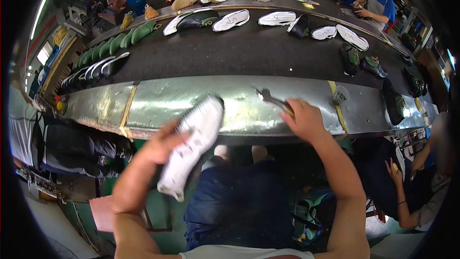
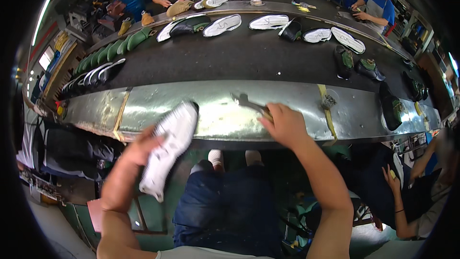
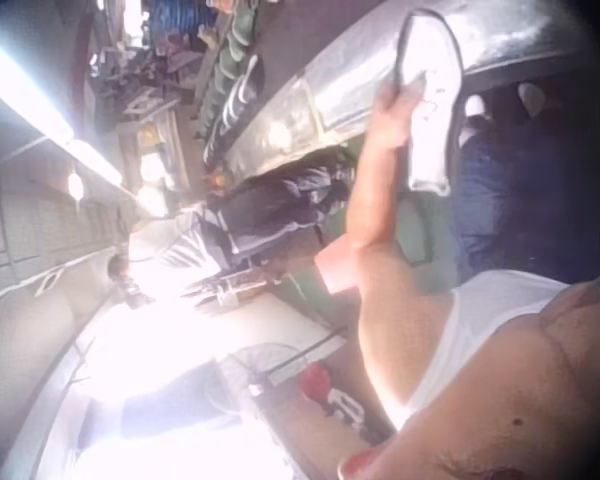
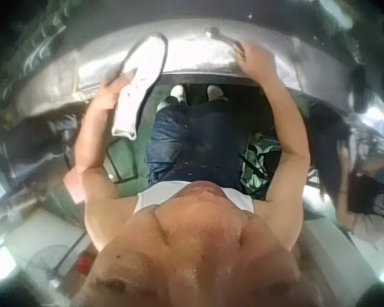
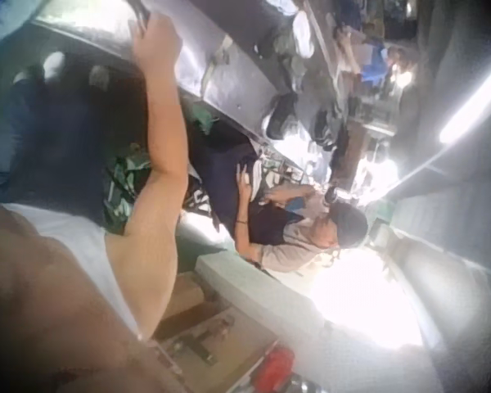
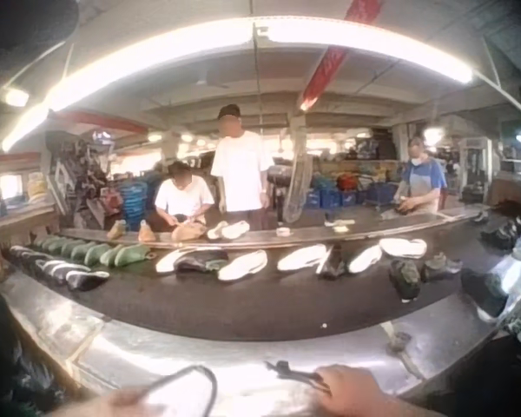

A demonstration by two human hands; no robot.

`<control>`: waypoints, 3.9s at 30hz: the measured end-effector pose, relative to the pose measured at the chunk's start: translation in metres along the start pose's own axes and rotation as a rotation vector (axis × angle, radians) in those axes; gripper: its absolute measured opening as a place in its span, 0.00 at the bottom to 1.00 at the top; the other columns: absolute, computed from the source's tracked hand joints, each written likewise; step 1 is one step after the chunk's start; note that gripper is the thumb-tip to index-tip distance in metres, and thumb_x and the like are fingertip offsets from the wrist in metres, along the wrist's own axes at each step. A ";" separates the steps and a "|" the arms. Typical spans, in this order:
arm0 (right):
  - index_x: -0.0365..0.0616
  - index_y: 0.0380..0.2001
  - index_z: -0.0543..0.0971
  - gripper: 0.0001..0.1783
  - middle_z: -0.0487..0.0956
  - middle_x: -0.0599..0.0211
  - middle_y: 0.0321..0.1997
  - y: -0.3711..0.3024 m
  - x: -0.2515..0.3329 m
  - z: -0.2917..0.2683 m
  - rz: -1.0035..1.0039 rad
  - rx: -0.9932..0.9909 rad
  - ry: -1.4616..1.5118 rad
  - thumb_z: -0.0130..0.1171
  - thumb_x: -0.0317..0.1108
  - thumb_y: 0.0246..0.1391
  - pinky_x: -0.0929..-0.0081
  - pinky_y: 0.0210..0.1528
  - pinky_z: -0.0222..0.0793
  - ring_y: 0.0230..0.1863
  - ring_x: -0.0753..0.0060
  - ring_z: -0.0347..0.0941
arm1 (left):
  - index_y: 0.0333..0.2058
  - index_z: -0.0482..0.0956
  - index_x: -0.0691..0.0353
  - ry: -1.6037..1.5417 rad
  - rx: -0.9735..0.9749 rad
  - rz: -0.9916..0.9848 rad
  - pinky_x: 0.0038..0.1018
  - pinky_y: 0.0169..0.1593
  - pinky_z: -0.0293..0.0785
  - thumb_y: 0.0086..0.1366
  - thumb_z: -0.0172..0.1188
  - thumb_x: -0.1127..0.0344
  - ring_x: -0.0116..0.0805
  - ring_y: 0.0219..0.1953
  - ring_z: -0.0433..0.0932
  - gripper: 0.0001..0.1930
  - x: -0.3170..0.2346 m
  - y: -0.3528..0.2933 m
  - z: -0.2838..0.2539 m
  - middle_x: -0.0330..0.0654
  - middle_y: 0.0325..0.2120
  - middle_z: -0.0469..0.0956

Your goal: The recorder uses a hand tool to manipulate and secure components of a shoe during assembly on a factory production line.

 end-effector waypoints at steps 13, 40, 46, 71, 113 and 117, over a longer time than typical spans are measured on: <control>0.44 0.45 0.77 0.25 0.81 0.61 0.40 0.113 -0.100 0.074 0.106 -0.090 -0.038 0.66 0.52 0.53 0.57 0.44 0.73 0.42 0.54 0.78 | 0.58 0.69 0.65 2.075 -0.523 0.858 0.44 0.60 0.65 0.66 0.55 0.42 0.49 0.51 0.78 0.33 -0.078 0.345 -0.105 0.52 0.46 0.81; 0.43 0.47 0.77 0.27 0.81 0.60 0.46 0.122 -0.111 0.077 0.290 0.041 0.051 0.69 0.49 0.50 0.57 0.50 0.71 0.48 0.54 0.77 | 0.31 0.80 0.61 0.180 -0.105 -0.045 0.24 0.16 0.57 0.66 0.61 0.46 0.27 0.15 0.69 0.20 -0.091 0.516 0.003 0.40 0.22 0.79; 0.44 0.45 0.77 0.26 0.81 0.59 0.41 0.119 -0.111 0.076 0.276 -0.087 0.044 0.67 0.50 0.51 0.56 0.46 0.72 0.44 0.52 0.77 | 0.57 0.72 0.70 -0.286 0.139 0.207 0.39 0.52 0.80 0.67 0.63 0.58 0.42 0.48 0.82 0.26 -0.028 0.238 -0.017 0.50 0.47 0.81; 0.35 0.48 0.76 0.18 0.79 0.70 0.30 -0.267 0.119 0.026 0.912 0.249 0.791 0.59 0.40 0.63 0.77 0.35 0.71 0.31 0.80 0.74 | 0.63 0.68 0.66 0.659 0.628 0.182 0.36 0.65 0.66 0.61 0.64 0.45 0.48 0.61 0.73 0.39 0.194 0.015 0.182 0.58 0.58 0.73; 0.36 0.42 0.76 0.12 0.80 0.51 0.36 -0.219 0.197 0.019 0.311 0.723 0.586 0.61 0.31 0.58 0.64 0.42 0.73 0.36 0.46 0.77 | 0.64 0.68 0.61 -0.218 0.156 0.143 0.28 0.65 0.61 0.69 0.60 0.69 0.29 0.60 0.67 0.25 0.165 -0.089 0.094 0.39 0.56 0.71; 0.40 0.50 0.75 0.16 0.80 0.64 0.44 -0.240 0.181 0.013 0.461 0.389 0.914 0.59 0.34 0.61 0.70 0.52 0.70 0.47 0.73 0.77 | 0.69 0.57 0.67 0.026 0.211 0.393 0.35 0.68 0.59 0.64 0.65 0.69 0.42 0.67 0.65 0.38 0.137 -0.129 0.106 0.56 0.64 0.65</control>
Point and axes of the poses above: each hand's wrist, its own y-axis towards the middle knuckle, its own z-axis out of the palm, x = y × z, the point moved 7 cm from there along y, towards the middle knuckle
